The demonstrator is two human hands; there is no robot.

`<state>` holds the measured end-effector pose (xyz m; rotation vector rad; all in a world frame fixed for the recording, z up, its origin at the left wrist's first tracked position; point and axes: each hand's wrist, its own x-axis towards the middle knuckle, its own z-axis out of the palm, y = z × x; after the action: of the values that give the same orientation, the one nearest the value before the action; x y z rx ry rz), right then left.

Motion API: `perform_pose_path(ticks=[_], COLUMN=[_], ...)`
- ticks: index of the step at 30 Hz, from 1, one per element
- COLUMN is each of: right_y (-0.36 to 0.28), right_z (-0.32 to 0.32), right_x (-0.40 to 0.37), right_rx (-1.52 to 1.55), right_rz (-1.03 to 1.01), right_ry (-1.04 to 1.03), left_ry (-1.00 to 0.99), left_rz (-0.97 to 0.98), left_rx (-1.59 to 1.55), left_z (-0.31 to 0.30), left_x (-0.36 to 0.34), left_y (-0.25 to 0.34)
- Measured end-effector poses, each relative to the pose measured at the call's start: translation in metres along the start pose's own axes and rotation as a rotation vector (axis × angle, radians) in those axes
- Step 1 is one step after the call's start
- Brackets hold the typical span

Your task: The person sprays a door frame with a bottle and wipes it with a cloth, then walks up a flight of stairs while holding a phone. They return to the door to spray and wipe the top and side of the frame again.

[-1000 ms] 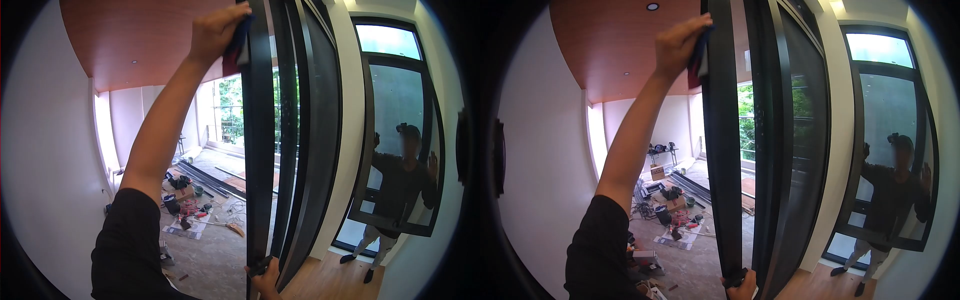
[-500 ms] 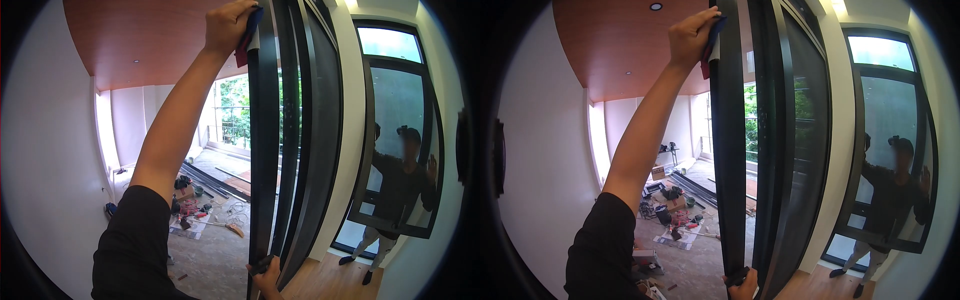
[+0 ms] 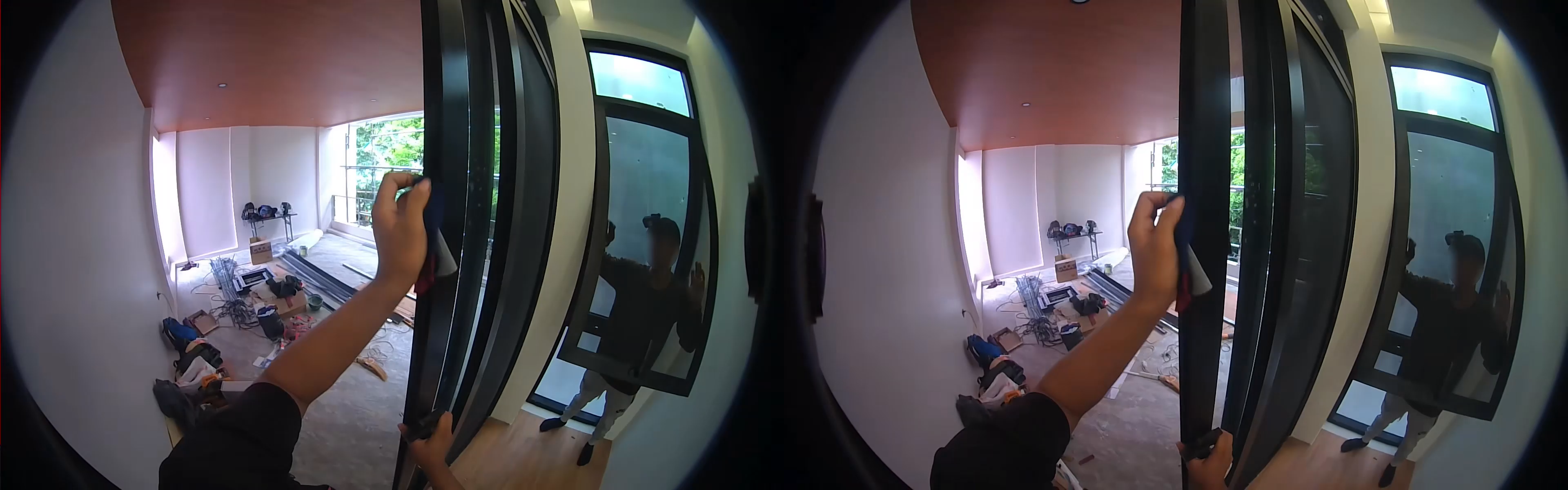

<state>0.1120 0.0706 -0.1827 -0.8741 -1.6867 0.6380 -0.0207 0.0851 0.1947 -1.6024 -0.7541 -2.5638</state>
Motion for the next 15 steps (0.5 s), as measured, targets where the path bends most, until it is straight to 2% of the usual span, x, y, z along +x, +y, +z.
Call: perform_pose_path(ticks=[1,3,7,9,11,14,15], right_y=[0.001,0.007,0.004,0.005,0.008,0.014,0.016], right_z=[0.002,0.002,-0.001,-0.003,-0.002,-0.002,0.000], right_x=[0.003,-0.002,-0.001,-0.004,-0.002,0.003,0.001], right_rx=[0.019,0.054,0.009,0.019,0.032,0.056,0.070], right_rz=[-0.008,-0.011,-0.073,-0.080,-0.099,-0.090,-0.075], right_ry=[0.005,0.001,0.018,0.024,0.024,0.024,0.019], left_ry=[0.005,-0.008,0.075,0.105,0.057,0.114,0.157], left_rz=[0.016,0.111,0.569,0.710,0.659,0.699,0.784], left_rx=[-0.115,0.046,0.271,0.344,0.321,0.300,0.347], left_z=[0.005,0.014,0.041,0.054,0.071,0.075,0.069], left_x=[0.021,0.053,0.116,0.158,0.202,0.184,0.176], left_y=[-0.008,0.006,0.030,0.038,0.057,0.060,0.043])
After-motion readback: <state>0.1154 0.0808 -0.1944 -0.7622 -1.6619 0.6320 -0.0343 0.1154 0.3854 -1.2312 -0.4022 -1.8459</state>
